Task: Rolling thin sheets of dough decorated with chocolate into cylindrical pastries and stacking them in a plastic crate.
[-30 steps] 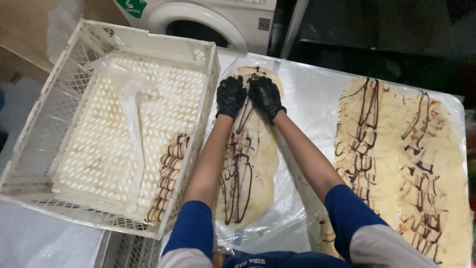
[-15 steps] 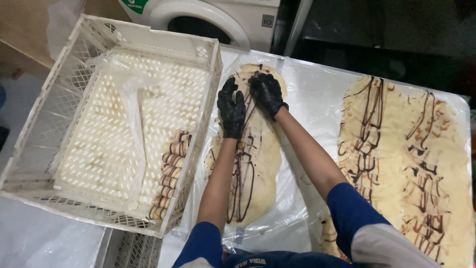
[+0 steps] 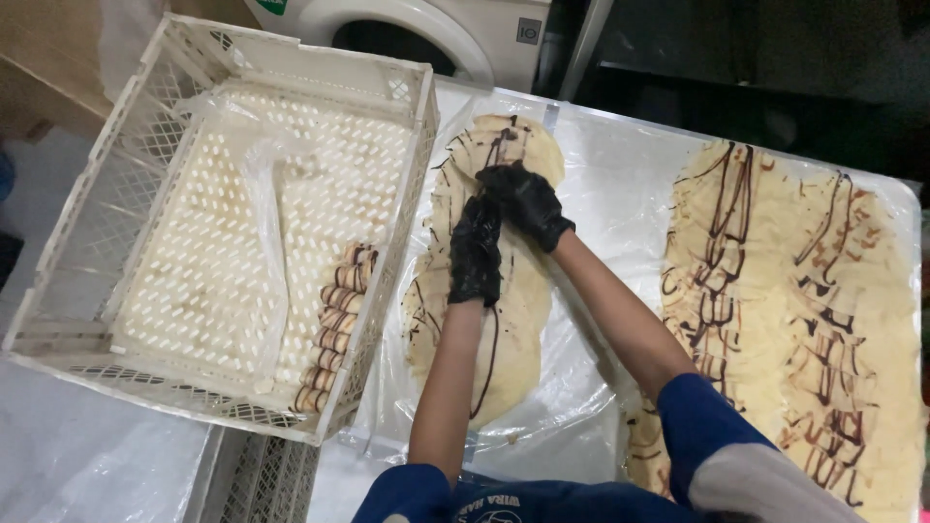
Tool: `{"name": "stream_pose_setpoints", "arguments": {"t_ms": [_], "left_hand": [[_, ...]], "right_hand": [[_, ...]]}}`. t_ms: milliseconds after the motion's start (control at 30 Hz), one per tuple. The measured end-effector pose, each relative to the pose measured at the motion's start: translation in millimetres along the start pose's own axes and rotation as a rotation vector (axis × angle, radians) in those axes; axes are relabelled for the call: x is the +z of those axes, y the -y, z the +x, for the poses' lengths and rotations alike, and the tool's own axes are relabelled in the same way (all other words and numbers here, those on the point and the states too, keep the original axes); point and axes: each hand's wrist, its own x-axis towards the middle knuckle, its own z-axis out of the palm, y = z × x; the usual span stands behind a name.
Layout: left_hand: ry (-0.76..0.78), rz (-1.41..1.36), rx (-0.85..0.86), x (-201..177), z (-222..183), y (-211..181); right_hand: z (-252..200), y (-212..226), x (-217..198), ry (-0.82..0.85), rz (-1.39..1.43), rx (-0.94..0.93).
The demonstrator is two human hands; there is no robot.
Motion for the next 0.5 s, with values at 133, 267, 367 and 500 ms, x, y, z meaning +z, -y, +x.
{"name": "stream_pose_setpoints", "arguments": {"t_ms": [133,267,367,500], "left_hand": [[-0.203,0.119,-0.013,-11,-25,6],[-0.463,0.279,-0.034,-25,-59,16],[-0.632,0.393,-0.040,-31,-83,17],[-0.666,0.339,-0.104,56,-158,5]], "right_hand": [[-57,16,6,0.091,0.211,-0.023],[-115,-9,33,0.238,0.010,-0.149],[-173,-9,43,-0.200,0.412,0.131],[-177,-10,70,0.055,1.385,0.842]]}}
